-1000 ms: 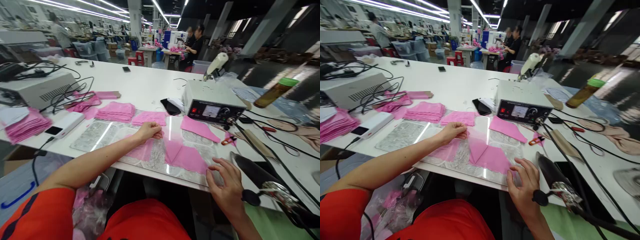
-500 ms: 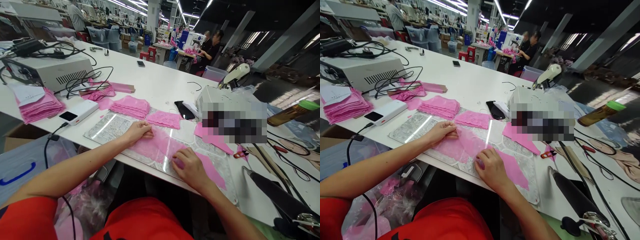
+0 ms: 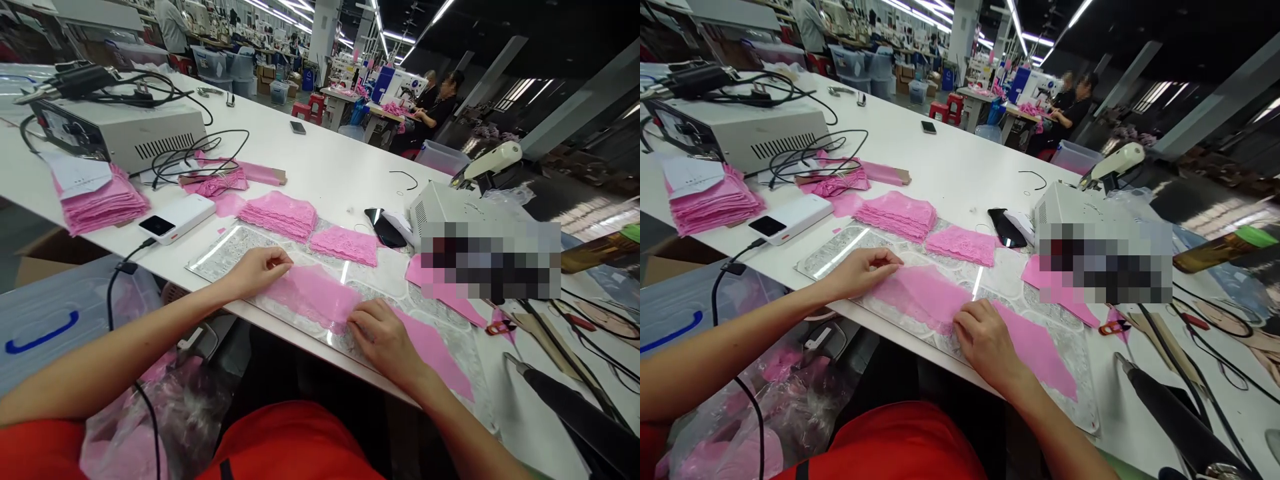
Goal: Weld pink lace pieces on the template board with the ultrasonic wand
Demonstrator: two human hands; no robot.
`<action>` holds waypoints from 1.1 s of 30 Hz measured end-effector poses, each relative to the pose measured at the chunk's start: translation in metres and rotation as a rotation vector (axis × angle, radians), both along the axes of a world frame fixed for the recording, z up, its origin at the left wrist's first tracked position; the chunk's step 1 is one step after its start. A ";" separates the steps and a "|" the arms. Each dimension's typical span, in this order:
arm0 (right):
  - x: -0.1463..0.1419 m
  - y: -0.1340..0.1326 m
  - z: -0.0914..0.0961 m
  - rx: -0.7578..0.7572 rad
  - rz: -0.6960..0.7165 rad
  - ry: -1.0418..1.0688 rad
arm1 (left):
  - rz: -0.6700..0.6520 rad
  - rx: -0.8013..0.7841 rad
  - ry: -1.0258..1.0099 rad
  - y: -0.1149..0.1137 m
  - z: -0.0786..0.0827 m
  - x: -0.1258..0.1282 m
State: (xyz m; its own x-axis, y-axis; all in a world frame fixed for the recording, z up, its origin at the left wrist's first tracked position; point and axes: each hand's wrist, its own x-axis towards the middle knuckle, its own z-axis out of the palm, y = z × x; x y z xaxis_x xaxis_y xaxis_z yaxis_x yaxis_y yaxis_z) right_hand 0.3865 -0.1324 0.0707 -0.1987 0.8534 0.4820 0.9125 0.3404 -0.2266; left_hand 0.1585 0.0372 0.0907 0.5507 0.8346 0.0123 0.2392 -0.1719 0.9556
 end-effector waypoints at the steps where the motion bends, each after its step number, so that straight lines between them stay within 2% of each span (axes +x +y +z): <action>1: -0.003 0.001 -0.001 -0.010 0.030 -0.005 | -0.001 0.110 0.068 -0.001 -0.001 -0.009; 3: -0.008 0.003 -0.004 -0.028 0.075 -0.009 | -0.033 0.342 0.203 -0.003 -0.005 -0.024; 5: -0.011 0.004 -0.007 -0.032 0.098 0.000 | -0.082 0.502 0.280 -0.006 -0.011 -0.035; 10: -0.013 0.004 -0.008 -0.034 0.110 0.015 | -0.100 0.705 0.357 -0.009 -0.024 -0.044; 14: -0.013 0.003 -0.003 -0.065 0.118 0.011 | -0.060 0.827 0.299 -0.015 -0.019 -0.040; 16: -0.013 0.003 0.000 -0.072 0.116 0.015 | -0.189 0.872 0.231 -0.019 -0.012 -0.032; 20: -0.015 0.004 0.000 -0.053 0.109 0.030 | -0.590 0.954 0.225 -0.022 -0.009 -0.009; 22: -0.016 0.004 -0.001 -0.054 0.114 0.032 | -0.655 1.013 0.279 -0.018 -0.014 -0.001; 24: -0.016 0.004 -0.002 -0.062 0.124 0.037 | -0.605 1.056 0.364 -0.012 -0.021 0.001; 26: -0.016 0.003 -0.003 -0.066 0.127 0.050 | -0.469 1.070 0.463 -0.006 -0.025 -0.001; 28: -0.015 0.002 -0.003 -0.060 0.125 0.063 | -0.328 1.074 0.547 -0.003 -0.025 -0.006; 30: -0.014 0.002 -0.003 -0.054 0.125 0.075 | -0.246 1.092 0.586 -0.002 -0.022 -0.011; 31: -0.014 0.002 -0.003 -0.050 0.125 0.080 | -0.250 1.106 0.580 -0.002 -0.019 -0.012; 33: -0.014 0.002 -0.003 -0.042 0.126 0.082 | -0.350 1.119 0.530 -0.004 -0.016 -0.013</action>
State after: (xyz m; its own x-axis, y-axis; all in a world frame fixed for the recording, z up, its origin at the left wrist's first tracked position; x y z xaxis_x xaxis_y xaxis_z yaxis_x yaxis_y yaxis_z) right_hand 0.3728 -0.1309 0.0677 -0.2668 0.8437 0.4658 0.8410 0.4399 -0.3151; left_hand 0.1459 0.0331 0.0751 0.8901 0.3227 0.3219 0.3232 -0.9448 0.0535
